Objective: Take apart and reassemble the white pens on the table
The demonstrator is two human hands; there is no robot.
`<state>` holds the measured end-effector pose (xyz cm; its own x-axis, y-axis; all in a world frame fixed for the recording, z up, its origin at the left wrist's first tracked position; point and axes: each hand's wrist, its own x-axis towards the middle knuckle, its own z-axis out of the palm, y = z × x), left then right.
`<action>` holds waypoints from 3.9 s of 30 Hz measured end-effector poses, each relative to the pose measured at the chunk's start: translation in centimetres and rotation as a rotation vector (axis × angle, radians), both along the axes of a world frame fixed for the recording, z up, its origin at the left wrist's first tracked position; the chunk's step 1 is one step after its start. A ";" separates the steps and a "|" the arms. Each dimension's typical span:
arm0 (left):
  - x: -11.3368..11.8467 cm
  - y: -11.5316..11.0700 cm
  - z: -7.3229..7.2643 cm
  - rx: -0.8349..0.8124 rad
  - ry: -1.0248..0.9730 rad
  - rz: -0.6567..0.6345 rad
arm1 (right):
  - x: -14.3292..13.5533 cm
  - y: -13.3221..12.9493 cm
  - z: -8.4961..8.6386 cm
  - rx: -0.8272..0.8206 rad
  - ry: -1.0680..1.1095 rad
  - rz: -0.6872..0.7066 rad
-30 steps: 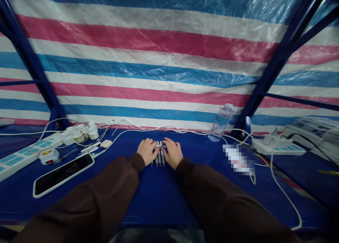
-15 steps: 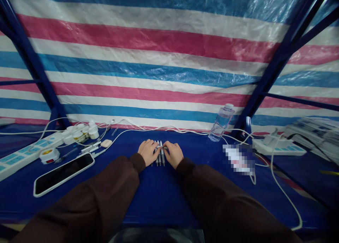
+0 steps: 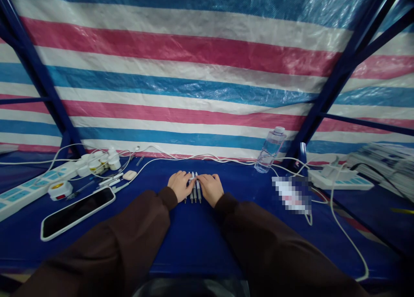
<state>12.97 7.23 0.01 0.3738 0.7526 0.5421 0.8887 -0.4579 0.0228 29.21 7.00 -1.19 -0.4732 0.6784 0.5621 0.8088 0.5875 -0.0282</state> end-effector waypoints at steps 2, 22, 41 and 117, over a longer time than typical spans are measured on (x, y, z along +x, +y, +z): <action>0.0 0.0 0.0 -0.002 0.000 0.008 | 0.0 0.0 0.0 0.010 0.018 0.001; -0.1 -0.1 -0.1 -0.036 0.012 0.011 | -0.1 0.0 0.2 -0.032 -0.071 -0.022; 0.1 -0.4 0.3 -0.141 -0.027 0.081 | 0.3 0.0 0.1 0.030 0.066 -0.092; -1.0 1.0 -0.1 -0.022 -0.501 0.089 | 0.4 0.8 -0.6 -0.080 0.570 0.022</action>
